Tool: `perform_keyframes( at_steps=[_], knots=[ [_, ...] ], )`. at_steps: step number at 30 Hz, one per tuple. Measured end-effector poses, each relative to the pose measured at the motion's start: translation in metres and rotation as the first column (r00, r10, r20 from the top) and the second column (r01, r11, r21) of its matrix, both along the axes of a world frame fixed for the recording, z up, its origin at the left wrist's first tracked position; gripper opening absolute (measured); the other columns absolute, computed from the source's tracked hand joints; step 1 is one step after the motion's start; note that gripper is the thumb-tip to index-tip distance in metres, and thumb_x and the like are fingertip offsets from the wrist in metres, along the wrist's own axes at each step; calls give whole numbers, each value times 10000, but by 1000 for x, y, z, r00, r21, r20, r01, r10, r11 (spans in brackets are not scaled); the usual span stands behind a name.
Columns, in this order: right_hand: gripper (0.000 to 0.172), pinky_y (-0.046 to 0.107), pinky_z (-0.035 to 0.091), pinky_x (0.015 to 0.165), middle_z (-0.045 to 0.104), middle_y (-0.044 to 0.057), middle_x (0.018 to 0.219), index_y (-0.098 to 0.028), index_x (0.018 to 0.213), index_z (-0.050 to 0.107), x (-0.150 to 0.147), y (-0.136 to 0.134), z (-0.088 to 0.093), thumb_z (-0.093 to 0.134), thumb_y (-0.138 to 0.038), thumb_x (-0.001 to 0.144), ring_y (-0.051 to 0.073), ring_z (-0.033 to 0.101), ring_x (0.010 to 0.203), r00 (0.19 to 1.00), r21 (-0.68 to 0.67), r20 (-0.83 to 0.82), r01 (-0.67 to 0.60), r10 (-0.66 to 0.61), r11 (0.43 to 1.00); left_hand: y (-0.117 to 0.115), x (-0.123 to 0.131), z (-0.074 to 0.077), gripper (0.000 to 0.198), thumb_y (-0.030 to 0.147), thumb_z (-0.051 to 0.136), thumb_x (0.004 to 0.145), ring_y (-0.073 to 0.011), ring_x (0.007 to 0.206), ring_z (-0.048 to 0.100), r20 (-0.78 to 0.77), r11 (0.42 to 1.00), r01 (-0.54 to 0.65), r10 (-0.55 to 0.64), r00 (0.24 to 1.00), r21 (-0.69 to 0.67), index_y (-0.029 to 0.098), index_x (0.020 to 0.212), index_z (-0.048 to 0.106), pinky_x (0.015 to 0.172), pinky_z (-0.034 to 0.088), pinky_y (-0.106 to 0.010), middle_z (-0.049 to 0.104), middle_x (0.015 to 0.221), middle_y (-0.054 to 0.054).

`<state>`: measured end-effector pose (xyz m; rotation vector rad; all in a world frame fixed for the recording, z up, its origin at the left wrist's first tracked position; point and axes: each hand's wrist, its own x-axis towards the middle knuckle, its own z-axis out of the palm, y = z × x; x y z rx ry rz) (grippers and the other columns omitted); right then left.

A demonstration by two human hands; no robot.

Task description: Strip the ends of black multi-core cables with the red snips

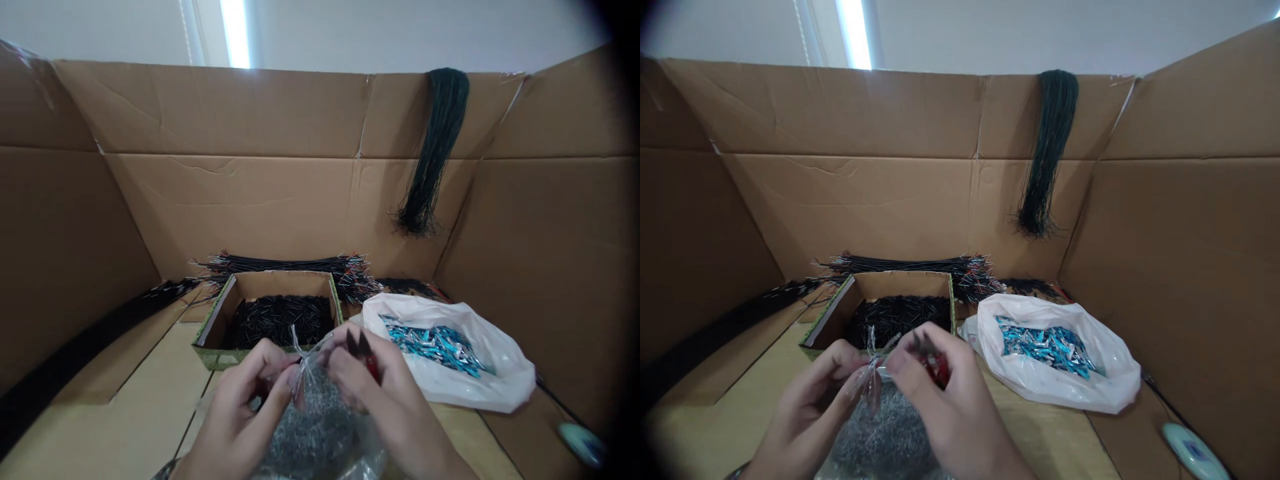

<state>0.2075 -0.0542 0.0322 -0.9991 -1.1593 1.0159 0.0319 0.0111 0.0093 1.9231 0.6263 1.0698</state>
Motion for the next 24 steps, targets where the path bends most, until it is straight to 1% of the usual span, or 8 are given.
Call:
perform_keyframes(
  at_steps=[2,5,7,10,14,17,21,24],
  knots=[
    [383,242,327,554,468,-40,708,-191,796,582,-6,-4,0,649,-544,929,103,379,615,998,-51,10,-59,60,997,0,0,-1,222,276,574,1012,-130,628,591,-14,998,1,0,1000,56,209,805,620,588,475,-186,623,699,1],
    [377,243,326,550,479,-56,694,-203,804,554,-15,-3,-5,701,-539,889,92,357,569,991,-109,-101,-95,84,989,-2,-1,-1,224,251,538,1026,-124,637,584,-14,996,32,-31,999,89,213,816,604,598,473,-180,614,712,7],
    [357,245,312,533,530,-55,695,-208,843,557,-17,0,-10,715,-527,882,84,347,533,982,-112,-150,-130,113,985,-4,-1,-1,241,281,518,1039,-130,655,588,8,998,66,-66,998,18,214,821,597,618,482,-190,619,720,2],
    [319,248,324,549,575,-41,692,-202,816,563,-13,6,-11,674,-478,931,84,364,537,978,-55,-91,-192,187,980,-5,1,0,287,356,506,1047,-123,605,526,51,986,95,-89,995,-134,208,816,592,566,442,-192,605,684,0],
    [289,241,347,579,495,-53,689,-189,852,614,4,6,2,671,-459,938,98,400,609,991,-8,86,-98,98,995,1,3,2,326,464,572,1004,-96,520,388,118,966,65,-36,992,-251,198,815,586,454,301,-173,541,609,19],
    [338,245,360,580,499,-36,728,-186,918,648,14,0,11,624,-521,950,114,433,649,979,9,206,-15,13,1000,8,2,4,344,507,599,977,-80,519,324,187,899,119,-42,981,-422,194,834,582,441,262,-149,474,632,37],
    [331,253,389,572,553,-6,757,-198,882,667,11,-8,16,598,-514,953,135,482,670,957,18,287,49,-52,999,10,2,3,324,470,607,980,-65,522,329,255,783,291,-175,951,-549,193,818,563,447,308,-129,442,672,49],
    [253,250,384,560,559,-21,717,-213,828,652,3,-9,11,642,-443,932,134,495,649,926,30,364,98,-102,995,4,3,2,259,450,636,969,-51,483,409,154,800,285,-239,959,-528,208,890,594,455,385,-130,456,651,64]
  ],
)
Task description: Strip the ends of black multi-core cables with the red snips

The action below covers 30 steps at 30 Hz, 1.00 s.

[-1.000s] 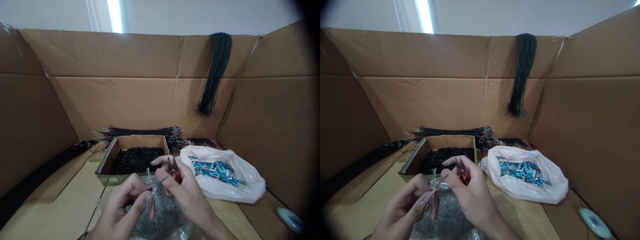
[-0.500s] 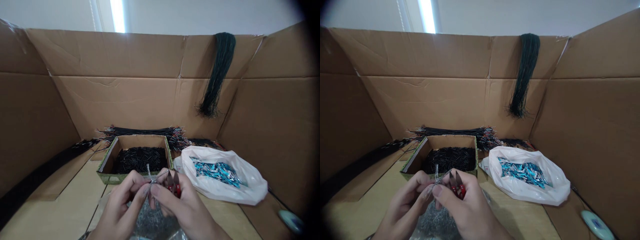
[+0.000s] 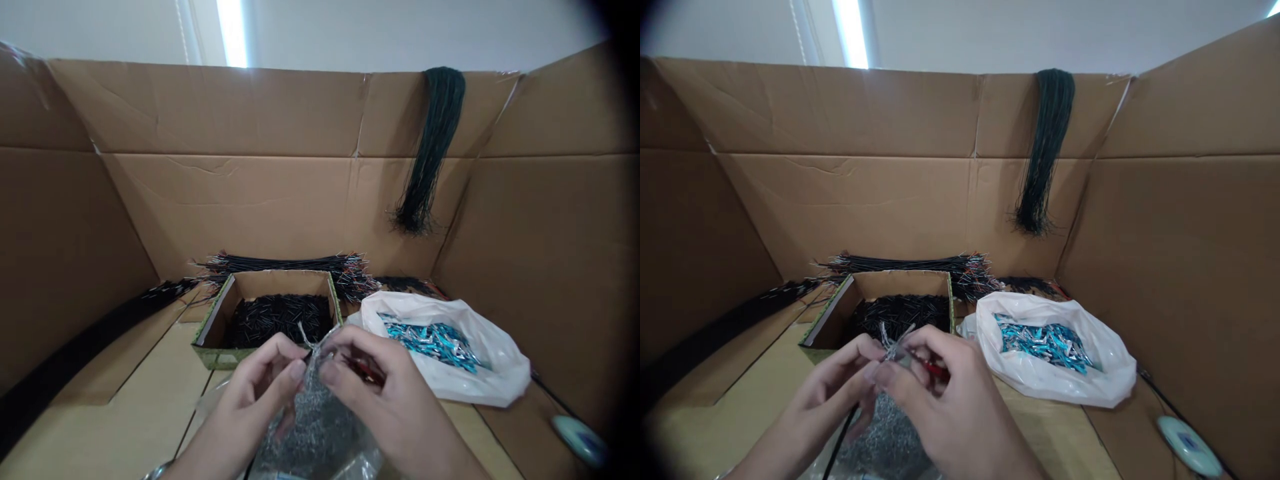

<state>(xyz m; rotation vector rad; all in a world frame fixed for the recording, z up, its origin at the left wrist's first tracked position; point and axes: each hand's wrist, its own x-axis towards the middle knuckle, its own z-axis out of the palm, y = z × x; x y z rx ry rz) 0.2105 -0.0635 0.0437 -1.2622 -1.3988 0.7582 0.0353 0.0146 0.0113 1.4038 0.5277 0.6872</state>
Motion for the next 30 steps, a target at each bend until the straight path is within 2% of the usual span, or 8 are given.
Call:
perform_keyframes(
  at_steps=[4,6,10,14,19,22,27,30],
  knots=[
    [146,244,386,580,565,-36,706,-210,773,602,-6,1,-10,666,-247,899,125,515,648,965,212,193,138,-179,968,-10,3,4,288,488,691,912,-66,455,460,-52,999,-34,35,998,24,212,894,610,404,465,-155,500,678,51],
    [55,255,380,578,577,-24,744,-204,840,622,-4,-1,-15,629,-176,888,130,519,651,932,340,290,110,-215,934,-13,3,7,327,522,715,878,-94,478,496,-69,999,-33,33,997,8,210,897,618,412,511,-187,530,665,38],
    [153,299,360,588,595,15,815,-184,971,634,6,-2,-19,553,-94,878,165,537,682,792,420,566,-38,-228,907,-12,0,12,305,509,679,913,-122,509,564,-130,996,-15,26,991,83,213,911,609,505,530,-204,585,584,35],
    [157,318,334,588,607,17,812,-186,902,626,11,1,-21,569,-54,841,175,533,676,676,336,716,-111,-177,935,-2,-7,14,243,430,641,958,-107,500,582,-297,974,56,11,955,218,198,888,627,550,472,-191,610,560,48],
    [139,316,445,819,675,23,1004,-230,1094,668,14,-6,-25,586,-251,983,194,621,942,826,18,562,30,-35,999,13,-16,11,332,479,614,959,-108,489,584,-361,969,112,-25,932,222,185,808,583,518,461,-205,598,623,49],
    [182,350,431,910,679,58,1105,-218,1132,678,19,-19,-27,578,-297,1001,220,606,1042,829,-82,559,83,-23,993,15,-22,5,370,526,590,956,-125,504,591,-453,964,153,-39,891,218,177,837,615,502,471,-216,616,642,30],
    [247,325,384,671,670,45,770,-201,851,720,17,-35,-29,596,-369,982,213,592,764,787,-163,617,99,23,982,8,-27,-6,419,529,530,977,-154,545,646,-595,925,238,-17,803,295,175,797,664,541,494,-220,667,629,3],
    [249,315,342,618,655,43,701,-194,789,726,9,-35,-32,629,-362,944,202,567,697,799,-197,601,110,31,974,1,-28,-9,461,531,497,986,-166,546,661,-656,891,275,32,754,360,179,754,683,561,489,-222,694,602,-12]
  ],
)
